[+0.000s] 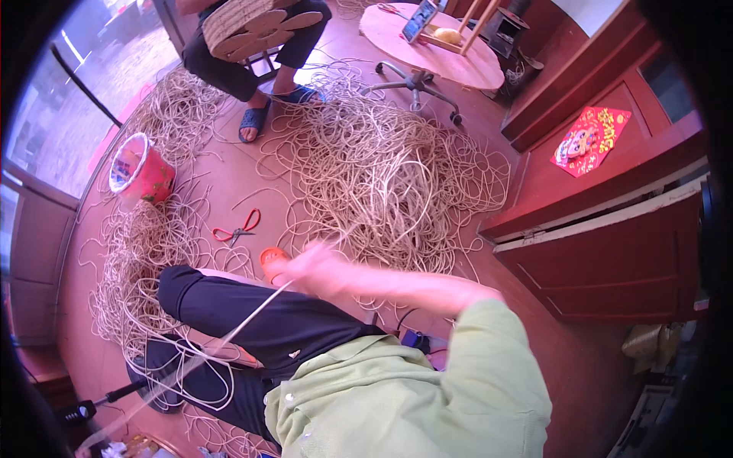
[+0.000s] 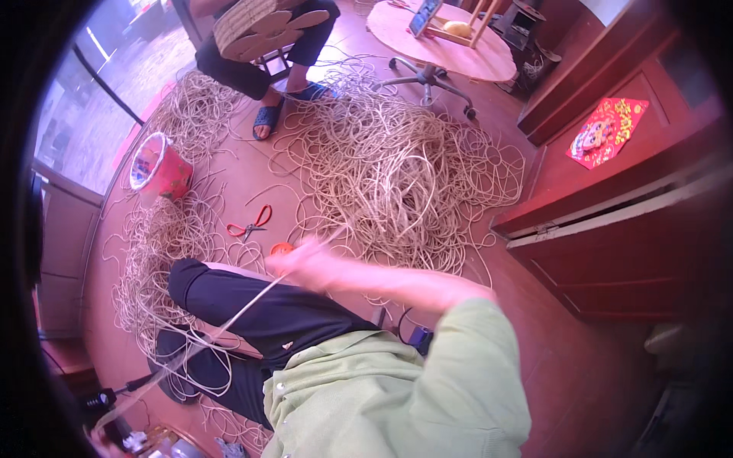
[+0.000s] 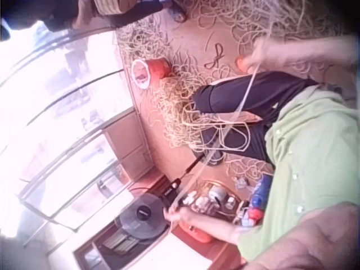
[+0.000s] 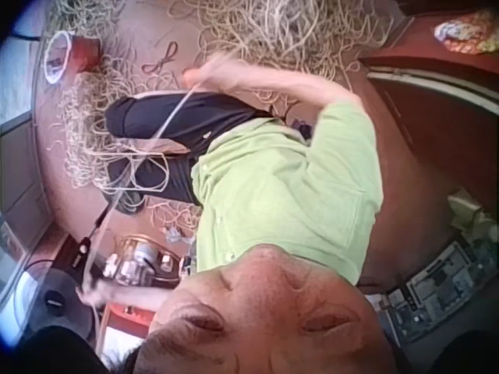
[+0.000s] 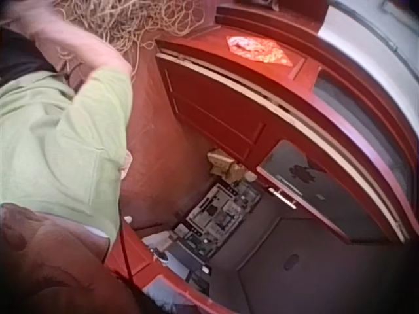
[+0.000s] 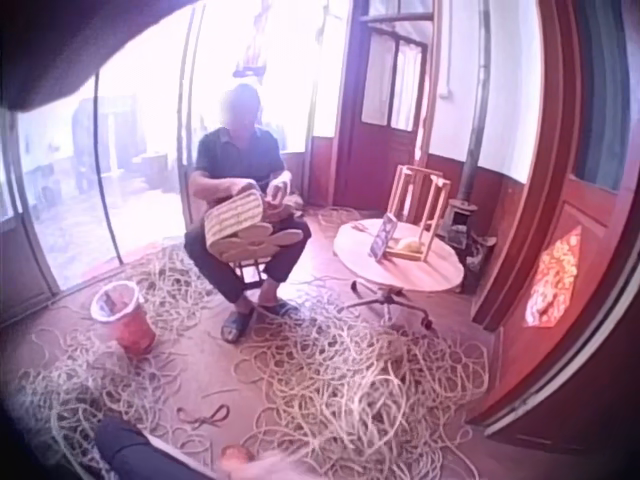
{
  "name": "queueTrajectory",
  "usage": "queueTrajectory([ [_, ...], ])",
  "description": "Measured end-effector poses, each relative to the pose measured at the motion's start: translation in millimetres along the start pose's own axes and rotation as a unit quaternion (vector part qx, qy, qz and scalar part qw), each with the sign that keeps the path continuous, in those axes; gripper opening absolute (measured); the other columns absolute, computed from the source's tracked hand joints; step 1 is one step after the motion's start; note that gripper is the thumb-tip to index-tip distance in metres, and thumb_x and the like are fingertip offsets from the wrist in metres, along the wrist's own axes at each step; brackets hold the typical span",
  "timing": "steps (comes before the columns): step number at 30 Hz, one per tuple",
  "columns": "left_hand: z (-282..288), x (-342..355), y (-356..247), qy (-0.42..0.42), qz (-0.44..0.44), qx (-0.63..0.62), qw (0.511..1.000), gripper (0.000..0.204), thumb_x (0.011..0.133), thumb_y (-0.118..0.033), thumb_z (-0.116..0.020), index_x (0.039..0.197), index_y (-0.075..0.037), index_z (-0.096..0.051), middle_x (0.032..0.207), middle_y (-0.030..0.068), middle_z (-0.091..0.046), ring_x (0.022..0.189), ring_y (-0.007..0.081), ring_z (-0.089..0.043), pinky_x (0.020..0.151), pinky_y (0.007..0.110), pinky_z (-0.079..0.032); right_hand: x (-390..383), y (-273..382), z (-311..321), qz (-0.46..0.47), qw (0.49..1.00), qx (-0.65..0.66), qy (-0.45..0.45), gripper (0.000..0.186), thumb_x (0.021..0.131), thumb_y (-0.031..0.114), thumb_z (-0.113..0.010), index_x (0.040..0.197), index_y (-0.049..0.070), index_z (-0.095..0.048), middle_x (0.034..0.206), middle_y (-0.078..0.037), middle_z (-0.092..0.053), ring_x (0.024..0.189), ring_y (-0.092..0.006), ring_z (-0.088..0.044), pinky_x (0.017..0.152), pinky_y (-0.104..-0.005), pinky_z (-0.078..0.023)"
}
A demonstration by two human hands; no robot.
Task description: Weaving a structure or basket frame using long strips of flexible material.
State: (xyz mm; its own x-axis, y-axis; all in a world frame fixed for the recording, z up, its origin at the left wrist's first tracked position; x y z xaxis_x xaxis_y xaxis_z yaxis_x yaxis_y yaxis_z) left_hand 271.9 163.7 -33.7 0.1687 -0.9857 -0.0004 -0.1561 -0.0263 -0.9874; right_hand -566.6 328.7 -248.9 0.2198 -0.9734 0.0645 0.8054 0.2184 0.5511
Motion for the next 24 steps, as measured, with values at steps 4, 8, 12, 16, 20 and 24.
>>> queueTrajectory([
  [4, 25, -39, -4, -0.061, 0.046, 0.084, 0.994, 0.045, 0.105, -0.025, -0.049, 0.144, -0.002, -0.046, 0.115, 0.0079, -0.059, 0.082, 0.0110, -0.056, 0.073, 0.028, -0.051, -115, -164, 61, -0.539, 0.797, 0.233, -0.142, 0.029, 0.104, 0.029, -0.052, 0.115, 0.007, -0.068, 0.092, -0.009, -0.071, 0.076, -0.0139, -0.065, 0.071, -0.0340, -0.057],
  [8, 8, -66, 27, -0.094, 0.104, 0.159, 0.977, 0.047, 0.105, -0.024, -0.050, 0.147, -0.002, -0.044, 0.134, 0.0129, -0.057, 0.096, 0.0138, -0.063, 0.080, 0.031, -0.054, -107, -172, 107, -0.372, 0.915, -0.045, -0.151, 0.025, 0.106, 0.028, -0.049, 0.108, 0.009, -0.064, 0.097, -0.007, -0.068, 0.080, -0.0161, -0.067, 0.073, -0.0342, -0.059],
  [12, -271, -126, 100, 0.113, -0.028, 0.292, 0.949, 0.055, 0.105, -0.023, -0.049, 0.153, -0.002, -0.036, 0.142, 0.0161, -0.056, 0.096, 0.0135, -0.067, 0.084, 0.022, -0.053, 59, 41, 110, 0.160, 0.953, -0.067, -0.247, 0.029, 0.080, 0.010, -0.067, 0.109, 0.010, -0.068, 0.103, -0.010, -0.072, 0.086, -0.0283, -0.071, 0.071, -0.0366, -0.059],
  [16, -441, -228, 84, 0.284, 0.142, 0.010, 0.948, 0.046, 0.104, -0.038, -0.054, 0.134, -0.004, -0.049, 0.120, 0.0174, -0.063, 0.066, 0.0154, -0.062, 0.047, 0.028, -0.048, 127, 246, 91, 0.482, 0.825, 0.003, -0.294, 0.019, 0.074, 0.021, -0.070, 0.083, 0.006, -0.062, 0.068, -0.008, -0.065, 0.066, -0.0277, -0.070, 0.053, -0.0408, -0.053],
  [20, -401, -248, 38, 0.413, 0.115, 0.022, 0.903, 0.057, 0.103, -0.037, -0.057, 0.144, 0.000, -0.043, 0.105, 0.0122, -0.066, 0.059, 0.0111, -0.058, 0.044, 0.019, -0.035, 136, 281, 131, 0.478, 0.809, -0.061, -0.336, 0.018, 0.080, 0.021, -0.066, 0.092, 0.008, -0.063, 0.076, -0.008, -0.068, 0.067, -0.0277, -0.071, 0.052, -0.0408, -0.054],
  [24, -326, -257, -7, 0.074, -0.255, 0.348, 0.899, 0.035, 0.092, -0.009, -0.056, 0.125, 0.001, -0.055, 0.095, 0.0127, -0.064, 0.075, 0.0224, -0.066, 0.062, 0.028, -0.055, 163, 163, 101, 0.306, 0.932, -0.066, -0.182, 0.052, 0.082, 0.002, -0.061, 0.131, 0.018, -0.057, 0.106, -0.008, -0.073, 0.097, -0.0231, -0.074, 0.073, -0.0403, -0.061],
])
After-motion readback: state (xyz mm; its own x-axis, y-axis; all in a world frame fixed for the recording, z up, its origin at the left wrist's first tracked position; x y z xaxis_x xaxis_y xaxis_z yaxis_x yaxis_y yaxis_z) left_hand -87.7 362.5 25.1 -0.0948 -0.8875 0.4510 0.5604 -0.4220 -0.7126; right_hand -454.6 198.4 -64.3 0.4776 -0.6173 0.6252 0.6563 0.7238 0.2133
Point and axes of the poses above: each hand's wrist, its own x-axis towards the middle knuckle, its own z-axis out of the back of the hand, y = z × x, the point moved 1 cm from there along x, towards the middle knuckle
